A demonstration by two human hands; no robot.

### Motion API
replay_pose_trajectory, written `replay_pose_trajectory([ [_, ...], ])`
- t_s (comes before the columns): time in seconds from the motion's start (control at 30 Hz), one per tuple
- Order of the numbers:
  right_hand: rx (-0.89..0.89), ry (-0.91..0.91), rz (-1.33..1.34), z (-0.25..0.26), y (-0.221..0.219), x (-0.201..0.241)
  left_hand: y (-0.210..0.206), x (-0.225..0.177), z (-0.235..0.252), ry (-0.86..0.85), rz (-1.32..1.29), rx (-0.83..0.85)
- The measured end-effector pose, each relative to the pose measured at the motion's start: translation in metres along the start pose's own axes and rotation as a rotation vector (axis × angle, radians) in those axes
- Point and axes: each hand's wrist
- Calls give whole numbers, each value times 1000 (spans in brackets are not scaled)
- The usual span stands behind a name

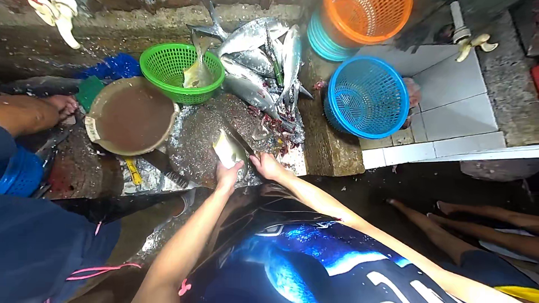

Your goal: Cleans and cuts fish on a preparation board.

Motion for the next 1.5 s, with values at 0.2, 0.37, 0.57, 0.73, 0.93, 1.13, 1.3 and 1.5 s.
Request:
replay_pose_trajectory([
  [0.2,63,-290,12,14,30,10,31,-5,2,-18,102,183],
  [0.37,-91,-249,-54,10,53,-11,78,-24,11,-89,465,126],
  [0.57,-401,319,350,-16,62,28,71,-41,21,-176,507,-57],
  [0.73,10,112,-87,-4,19,-13,68,-47,30,-207,514,-80],
  [0.93,158,-108,-132,9,27,-15,73,-45,46,-163,450,-65],
  [1.13,-100,-227,-29,-3,40,-52,81,-70,37,-153,474,-231],
  [1.3,-376,54,-4,-20,47,-55,14,-110,22,-339,689,-353],
  [1.5,-366,24,229,-2,65,-31,-57,-77,31,-559,1090,-269],
])
Point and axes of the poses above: each hand's wrist, its own z-axis towards the middle knuckle, its own y-axis out of the back of the hand, x = y × z, and after that the axes turned 9 degrees about y, right-handed
